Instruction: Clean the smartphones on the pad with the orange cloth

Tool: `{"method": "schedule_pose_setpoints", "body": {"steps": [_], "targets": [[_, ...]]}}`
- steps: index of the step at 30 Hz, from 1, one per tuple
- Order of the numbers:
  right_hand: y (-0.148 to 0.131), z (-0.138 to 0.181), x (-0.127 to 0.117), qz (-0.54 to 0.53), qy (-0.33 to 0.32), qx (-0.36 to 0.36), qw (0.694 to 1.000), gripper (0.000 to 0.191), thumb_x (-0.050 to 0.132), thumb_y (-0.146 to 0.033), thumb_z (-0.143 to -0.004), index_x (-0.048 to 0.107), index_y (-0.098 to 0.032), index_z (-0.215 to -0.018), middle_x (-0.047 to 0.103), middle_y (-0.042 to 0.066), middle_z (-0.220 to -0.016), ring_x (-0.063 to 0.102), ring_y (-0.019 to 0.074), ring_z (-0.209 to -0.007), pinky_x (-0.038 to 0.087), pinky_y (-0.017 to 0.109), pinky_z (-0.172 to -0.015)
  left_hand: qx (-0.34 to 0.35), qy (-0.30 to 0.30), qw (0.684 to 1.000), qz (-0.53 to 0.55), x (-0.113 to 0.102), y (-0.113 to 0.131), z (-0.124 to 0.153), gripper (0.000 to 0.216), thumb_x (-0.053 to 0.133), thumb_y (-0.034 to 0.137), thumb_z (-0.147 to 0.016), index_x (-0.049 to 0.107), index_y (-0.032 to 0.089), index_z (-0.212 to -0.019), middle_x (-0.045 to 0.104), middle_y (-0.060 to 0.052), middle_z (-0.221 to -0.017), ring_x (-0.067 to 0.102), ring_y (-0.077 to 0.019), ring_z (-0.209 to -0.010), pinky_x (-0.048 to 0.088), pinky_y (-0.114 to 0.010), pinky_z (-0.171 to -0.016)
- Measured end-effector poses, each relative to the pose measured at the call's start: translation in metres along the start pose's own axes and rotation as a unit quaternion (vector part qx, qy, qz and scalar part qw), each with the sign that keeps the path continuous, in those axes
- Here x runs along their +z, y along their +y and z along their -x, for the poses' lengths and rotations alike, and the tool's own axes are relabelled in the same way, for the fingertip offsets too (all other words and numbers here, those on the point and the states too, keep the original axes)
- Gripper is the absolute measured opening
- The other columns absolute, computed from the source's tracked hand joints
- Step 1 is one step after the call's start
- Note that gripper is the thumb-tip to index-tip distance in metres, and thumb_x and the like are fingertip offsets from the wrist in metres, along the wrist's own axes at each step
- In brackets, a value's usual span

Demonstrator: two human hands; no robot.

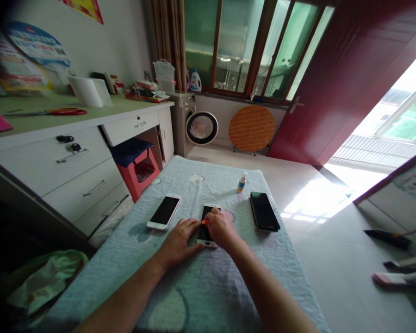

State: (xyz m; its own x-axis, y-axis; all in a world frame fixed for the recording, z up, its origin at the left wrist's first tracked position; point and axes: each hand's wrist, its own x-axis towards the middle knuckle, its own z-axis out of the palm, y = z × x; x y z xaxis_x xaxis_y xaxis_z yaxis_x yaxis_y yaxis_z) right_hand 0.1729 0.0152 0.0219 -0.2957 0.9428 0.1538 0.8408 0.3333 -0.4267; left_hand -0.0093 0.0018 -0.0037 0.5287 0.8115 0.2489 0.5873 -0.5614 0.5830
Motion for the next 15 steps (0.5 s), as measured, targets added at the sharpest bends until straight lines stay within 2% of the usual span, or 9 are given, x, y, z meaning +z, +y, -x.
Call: {"method": "schedule_pose_setpoints", "body": {"steps": [4,7,11,15], "targets": [[-0.013,0.037,-0.004,-0.038,-0.016,-0.044,0.998,0.016,0.053,-0.01,-0.082,0.066,-0.019,-0.088,0.053,0.003,-0.089,0.054,0.0129,-0.076,0.042,0.023,-0.071,-0.003,0.004,1.0,-0.017,0.001,0.0,0.0,0.053,0.067,0.05,-0.078,0.058,0.018,-0.12,0.059,-0.012,-0.122,0.052,-0.0295,-0.112,0.041,-0.044,-0.098],[-0.014,0.053,-0.008,-0.054,-0.019,-0.044,0.997,0.022,0.053,-0.007,-0.08,0.065,-0.021,-0.091,0.054,0.003,-0.092,0.054,0.0144,-0.083,0.043,0.025,-0.076,-0.003,0.004,1.0,-0.023,0.001,0.001,-0.001,0.057,0.065,0.053,-0.079,0.058,0.015,-0.121,0.059,-0.013,-0.123,0.052,-0.0299,-0.113,0.041,-0.043,-0.099],[-0.003,0.053,-0.006,-0.087,-0.009,-0.024,0.996,0.025,0.049,-0.008,-0.085,0.069,-0.022,-0.086,0.055,0.003,-0.088,0.056,0.0135,-0.082,0.043,0.024,-0.075,-0.002,0.002,1.0,-0.021,-0.001,0.002,-0.001,0.06,0.066,0.055,-0.078,0.057,0.015,-0.122,0.059,-0.013,-0.121,0.052,-0.0298,-0.111,0.042,-0.043,-0.097],[0.017,0.034,-0.004,-0.092,0.029,-0.023,0.995,0.025,0.05,-0.006,-0.082,0.07,-0.021,-0.083,0.057,0.003,-0.087,0.057,0.0135,-0.082,0.043,0.023,-0.074,-0.002,-0.006,1.0,-0.022,-0.001,0.002,-0.001,0.059,0.067,0.051,-0.077,0.057,0.015,-0.123,0.059,-0.013,-0.123,0.051,-0.0303,-0.112,0.041,-0.043,-0.099]]}}
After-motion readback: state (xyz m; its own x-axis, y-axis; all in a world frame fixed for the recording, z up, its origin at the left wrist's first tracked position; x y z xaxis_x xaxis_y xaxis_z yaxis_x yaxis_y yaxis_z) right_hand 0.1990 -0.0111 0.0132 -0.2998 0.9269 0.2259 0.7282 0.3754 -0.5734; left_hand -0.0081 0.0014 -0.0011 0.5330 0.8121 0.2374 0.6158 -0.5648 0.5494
